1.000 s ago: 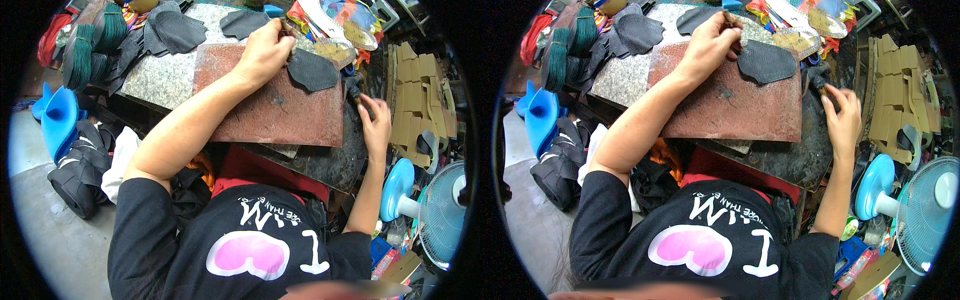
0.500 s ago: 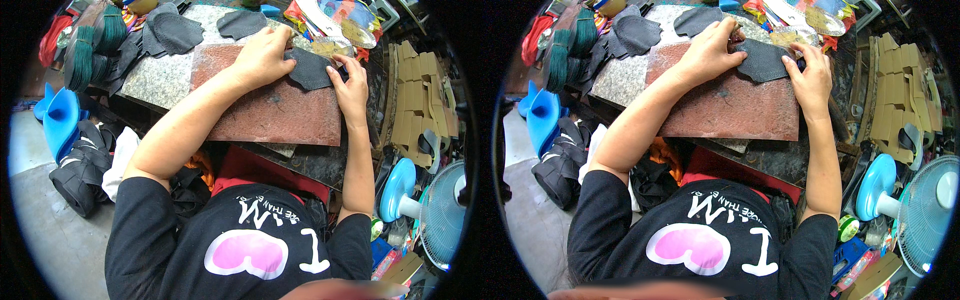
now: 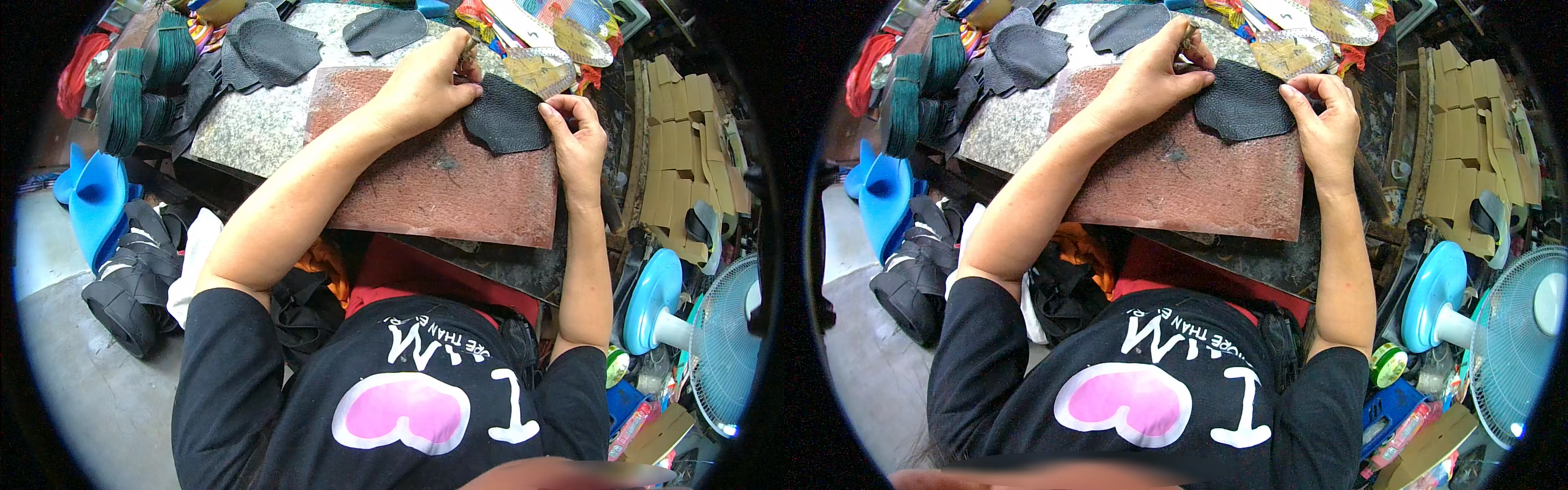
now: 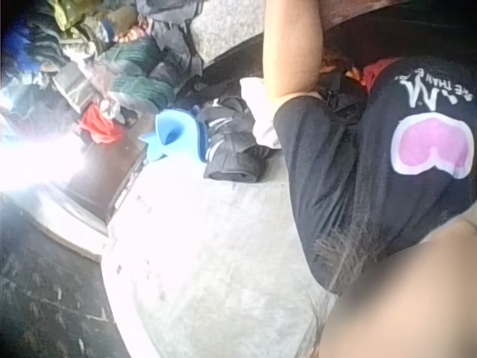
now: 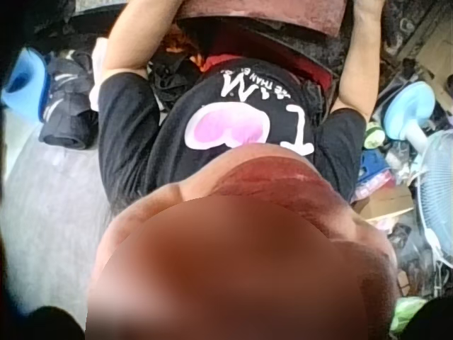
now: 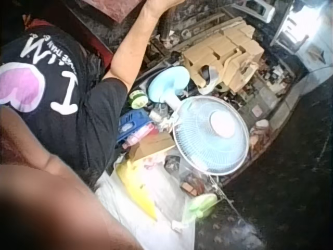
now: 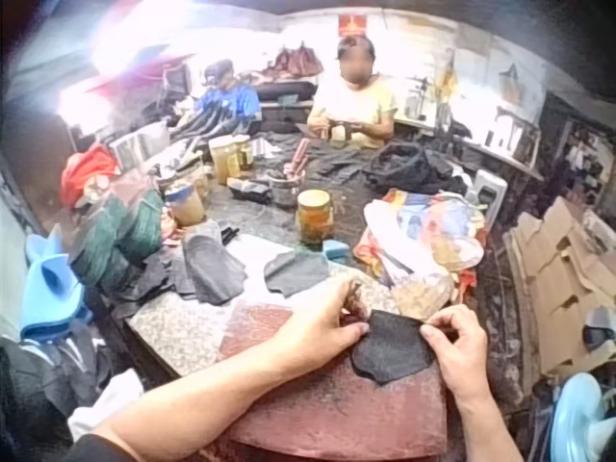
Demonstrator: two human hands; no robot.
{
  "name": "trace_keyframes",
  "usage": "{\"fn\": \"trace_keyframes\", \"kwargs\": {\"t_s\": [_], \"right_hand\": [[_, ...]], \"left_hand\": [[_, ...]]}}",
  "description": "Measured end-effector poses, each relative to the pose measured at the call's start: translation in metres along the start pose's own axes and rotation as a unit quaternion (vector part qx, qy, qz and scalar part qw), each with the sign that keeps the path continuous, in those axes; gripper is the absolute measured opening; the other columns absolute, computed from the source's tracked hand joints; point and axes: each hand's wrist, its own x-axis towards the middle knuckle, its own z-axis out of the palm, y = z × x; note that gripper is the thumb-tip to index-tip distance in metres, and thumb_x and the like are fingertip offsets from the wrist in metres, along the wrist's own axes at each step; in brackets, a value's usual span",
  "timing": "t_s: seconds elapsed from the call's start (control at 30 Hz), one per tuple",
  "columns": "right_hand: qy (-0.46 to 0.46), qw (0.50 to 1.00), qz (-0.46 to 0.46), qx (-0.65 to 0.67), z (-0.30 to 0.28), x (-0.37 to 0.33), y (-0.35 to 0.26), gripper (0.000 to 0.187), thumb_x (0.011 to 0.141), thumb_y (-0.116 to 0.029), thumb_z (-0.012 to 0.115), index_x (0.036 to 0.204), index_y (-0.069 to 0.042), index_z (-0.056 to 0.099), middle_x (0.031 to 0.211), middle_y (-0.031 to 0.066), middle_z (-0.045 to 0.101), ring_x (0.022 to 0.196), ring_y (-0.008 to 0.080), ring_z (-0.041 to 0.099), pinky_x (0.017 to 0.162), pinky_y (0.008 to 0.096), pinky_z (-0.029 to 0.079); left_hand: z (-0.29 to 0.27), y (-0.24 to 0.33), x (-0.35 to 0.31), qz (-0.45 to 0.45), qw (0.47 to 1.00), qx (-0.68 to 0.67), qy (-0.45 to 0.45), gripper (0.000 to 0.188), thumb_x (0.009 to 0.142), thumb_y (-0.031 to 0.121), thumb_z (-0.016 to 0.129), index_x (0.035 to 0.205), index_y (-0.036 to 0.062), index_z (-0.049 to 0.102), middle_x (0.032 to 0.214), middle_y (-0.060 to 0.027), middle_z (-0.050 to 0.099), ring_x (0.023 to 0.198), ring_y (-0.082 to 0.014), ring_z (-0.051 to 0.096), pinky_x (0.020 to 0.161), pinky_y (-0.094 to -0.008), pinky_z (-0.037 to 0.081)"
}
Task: The person repeatedly hammers a small black leather piece on a reddish work block, adjusting its position between strikes. The hands hold the leather with the left hand and strike with a hammer in the right hand, continuing the same action throughout the clip.
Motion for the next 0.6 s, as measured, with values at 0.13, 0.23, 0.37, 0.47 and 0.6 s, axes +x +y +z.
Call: {"fn": "trace_keyframes", "kwargs": {"t_s": [0.13, 0.23, 0.37, 0.47, 0.6], "right_hand": [[0.006, 0.998, 0.033, 0.050, 0.0021, -0.0023, -0.0016, 0.012, 0.084, -0.011, 0.077, 0.089, -0.002, 0.071, 0.084, 0.0025, 0.068, 0.079, 0.0105, 0.061, 0.074, 0.0255, 0.048], [-0.002, 0.994, 0.053, 0.100, 0.0011, -0.0035, -0.0044, 0.010, 0.086, -0.009, 0.075, 0.091, -0.001, 0.070, 0.083, -0.0001, 0.067, 0.077, 0.0057, 0.058, 0.072, 0.0215, 0.047], [-0.010, 0.989, 0.058, 0.133, 0.0014, -0.0036, -0.0059, 0.009, 0.087, -0.007, 0.075, 0.092, -0.001, 0.070, 0.083, -0.0014, 0.067, 0.075, 0.0035, 0.058, 0.070, 0.0193, 0.046], [-0.011, 0.988, 0.057, 0.147, 0.0032, -0.0041, -0.0057, 0.009, 0.086, -0.007, 0.076, 0.091, -0.001, 0.071, 0.081, -0.0013, 0.068, 0.073, 0.0035, 0.058, 0.069, 0.0196, 0.047], [-0.005, 0.992, 0.047, 0.114, 0.0055, -0.0053, -0.0059, 0.009, 0.086, -0.007, 0.076, 0.090, -0.001, 0.071, 0.080, -0.0020, 0.068, 0.072, 0.0031, 0.058, 0.067, 0.0198, 0.047]], "left_hand": [[-0.0020, 0.0000, 0.0010, -0.022, 1.000, 0.006, 0.005, 0.031, 0.085, 0.005, 0.073, 0.102, 0.0037, 0.047, 0.090, -0.0075, 0.067, 0.085, -0.0136, 0.065, 0.076, -0.0289, 0.053], [-0.0020, -0.0002, 0.0023, -0.020, 1.000, 0.012, 0.014, 0.030, 0.085, 0.008, 0.072, 0.101, 0.0038, 0.046, 0.087, -0.0084, 0.066, 0.082, -0.0137, 0.064, 0.074, -0.0291, 0.052], [-0.0013, 0.0004, 0.0023, -0.034, 0.998, 0.045, 0.013, 0.031, 0.084, 0.010, 0.072, 0.100, 0.0032, 0.047, 0.087, -0.0091, 0.066, 0.080, -0.0153, 0.065, 0.073, -0.0302, 0.052], [0.0004, 0.0010, 0.0016, -0.038, 0.997, 0.070, 0.021, 0.031, 0.083, 0.011, 0.073, 0.100, 0.0026, 0.048, 0.086, -0.0095, 0.066, 0.080, -0.0169, 0.065, 0.073, -0.0310, 0.052], [0.0035, 0.0013, 0.0012, 0.007, 0.994, 0.101, 0.046, 0.031, 0.081, 0.011, 0.073, 0.099, 0.0026, 0.048, 0.085, -0.0113, 0.063, 0.080, -0.0233, 0.065, 0.073, -0.0349, 0.052]]}}
